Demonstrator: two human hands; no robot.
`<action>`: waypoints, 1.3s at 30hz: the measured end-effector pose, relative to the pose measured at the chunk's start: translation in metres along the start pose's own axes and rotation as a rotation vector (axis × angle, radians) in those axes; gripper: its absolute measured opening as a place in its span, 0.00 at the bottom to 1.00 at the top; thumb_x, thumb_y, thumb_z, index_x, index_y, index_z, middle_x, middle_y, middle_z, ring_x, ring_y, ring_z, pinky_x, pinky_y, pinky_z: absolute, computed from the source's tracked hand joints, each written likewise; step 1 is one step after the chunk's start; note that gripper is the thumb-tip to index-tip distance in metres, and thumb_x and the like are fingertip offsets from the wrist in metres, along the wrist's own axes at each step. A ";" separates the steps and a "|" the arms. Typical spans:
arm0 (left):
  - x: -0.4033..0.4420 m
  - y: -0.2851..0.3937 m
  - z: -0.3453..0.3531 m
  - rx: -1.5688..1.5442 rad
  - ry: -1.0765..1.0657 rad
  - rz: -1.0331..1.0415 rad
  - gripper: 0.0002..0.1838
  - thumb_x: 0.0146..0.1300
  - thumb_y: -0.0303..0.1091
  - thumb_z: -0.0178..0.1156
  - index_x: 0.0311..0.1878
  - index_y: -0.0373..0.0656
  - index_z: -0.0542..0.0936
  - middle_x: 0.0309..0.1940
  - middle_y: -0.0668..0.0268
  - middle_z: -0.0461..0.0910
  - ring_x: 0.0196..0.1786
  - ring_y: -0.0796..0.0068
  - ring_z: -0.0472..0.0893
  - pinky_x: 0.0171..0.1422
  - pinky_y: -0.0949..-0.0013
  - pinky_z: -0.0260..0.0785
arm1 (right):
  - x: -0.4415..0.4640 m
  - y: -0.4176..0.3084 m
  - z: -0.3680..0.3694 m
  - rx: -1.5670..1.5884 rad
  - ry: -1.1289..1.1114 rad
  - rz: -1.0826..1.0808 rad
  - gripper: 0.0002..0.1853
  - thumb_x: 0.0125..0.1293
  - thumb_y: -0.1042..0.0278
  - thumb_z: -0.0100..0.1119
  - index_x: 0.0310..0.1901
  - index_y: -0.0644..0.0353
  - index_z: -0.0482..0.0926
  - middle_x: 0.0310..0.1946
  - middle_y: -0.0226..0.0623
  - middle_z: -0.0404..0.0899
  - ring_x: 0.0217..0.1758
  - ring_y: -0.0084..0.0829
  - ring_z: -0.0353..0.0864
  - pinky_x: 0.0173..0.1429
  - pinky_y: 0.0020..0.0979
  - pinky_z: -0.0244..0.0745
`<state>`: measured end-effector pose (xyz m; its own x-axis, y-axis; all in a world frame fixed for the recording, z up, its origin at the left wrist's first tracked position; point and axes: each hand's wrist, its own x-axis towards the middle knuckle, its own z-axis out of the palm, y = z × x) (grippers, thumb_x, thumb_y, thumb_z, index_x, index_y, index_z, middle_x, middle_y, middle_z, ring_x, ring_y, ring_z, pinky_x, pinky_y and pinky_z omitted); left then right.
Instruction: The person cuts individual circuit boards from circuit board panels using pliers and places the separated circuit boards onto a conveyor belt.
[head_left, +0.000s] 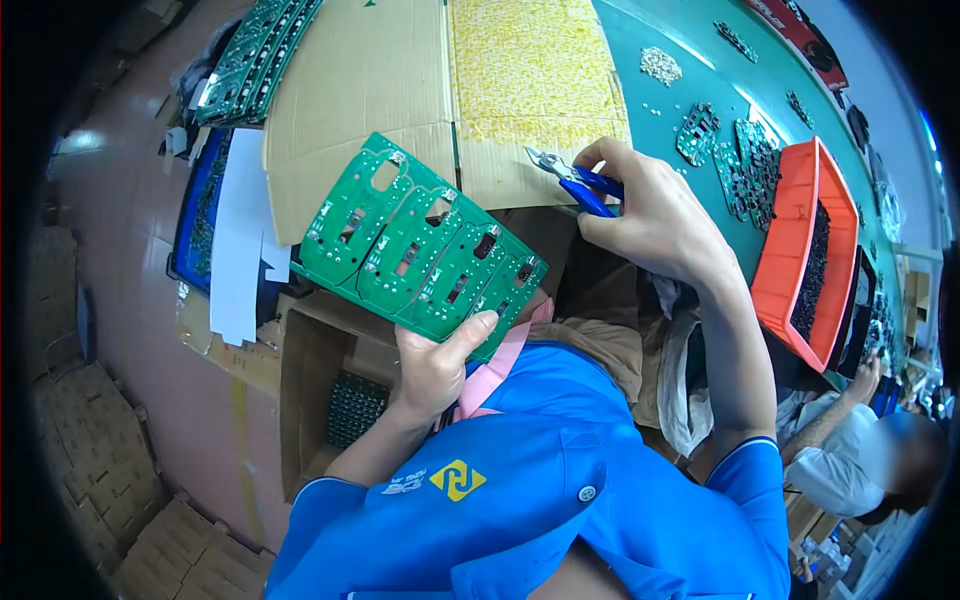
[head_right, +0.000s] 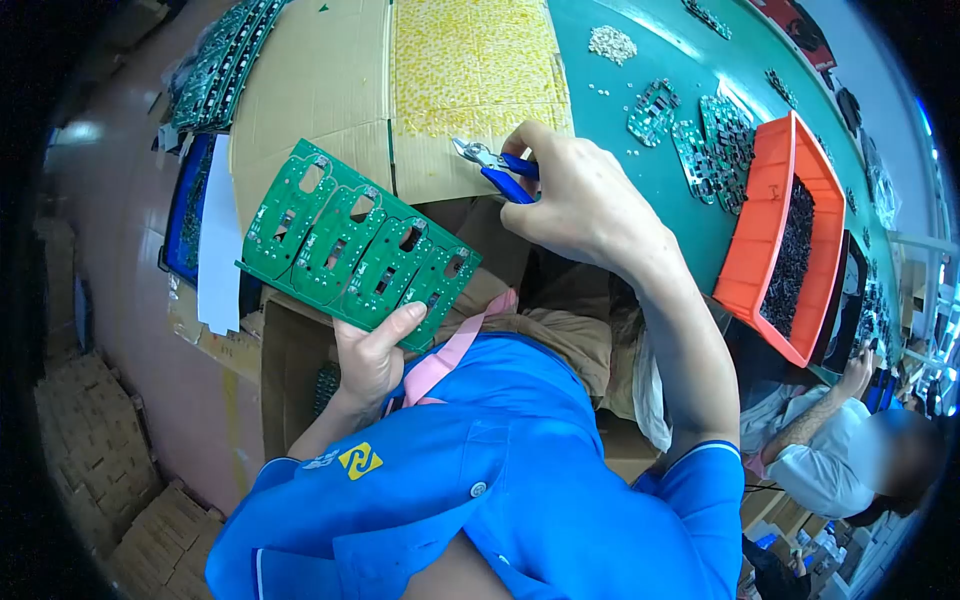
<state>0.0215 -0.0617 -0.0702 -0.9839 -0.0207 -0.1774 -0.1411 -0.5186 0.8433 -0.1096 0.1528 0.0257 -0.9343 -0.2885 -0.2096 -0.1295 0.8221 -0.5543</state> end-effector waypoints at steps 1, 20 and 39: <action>0.001 0.001 -0.004 0.022 -0.015 0.006 0.33 0.61 0.12 0.58 0.71 0.42 0.67 0.57 0.58 0.82 0.52 0.68 0.85 0.56 0.69 0.78 | 0.003 -0.002 0.001 -0.014 -0.009 0.006 0.23 0.50 0.69 0.64 0.50 0.65 0.78 0.38 0.48 0.86 0.35 0.41 0.82 0.43 0.36 0.77; 0.013 0.005 -0.010 -0.040 -0.076 0.053 0.33 0.62 0.12 0.56 0.71 0.40 0.66 0.56 0.57 0.82 0.53 0.67 0.85 0.57 0.69 0.78 | 0.016 -0.018 0.002 -0.266 -0.056 0.091 0.22 0.51 0.67 0.64 0.49 0.65 0.77 0.38 0.48 0.85 0.35 0.45 0.83 0.42 0.40 0.77; 0.012 0.018 0.019 -0.388 -0.063 -0.197 0.28 0.66 0.16 0.50 0.69 0.41 0.69 0.58 0.56 0.81 0.54 0.66 0.85 0.60 0.67 0.78 | -0.082 -0.025 0.041 0.078 0.228 -0.290 0.24 0.50 0.67 0.69 0.51 0.64 0.81 0.38 0.40 0.83 0.37 0.40 0.82 0.45 0.35 0.78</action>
<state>0.0047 -0.0552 -0.0475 -0.9488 0.1565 -0.2744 -0.2869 -0.7905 0.5411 -0.0163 0.1356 0.0241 -0.9134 -0.3804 0.1449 -0.3823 0.6798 -0.6259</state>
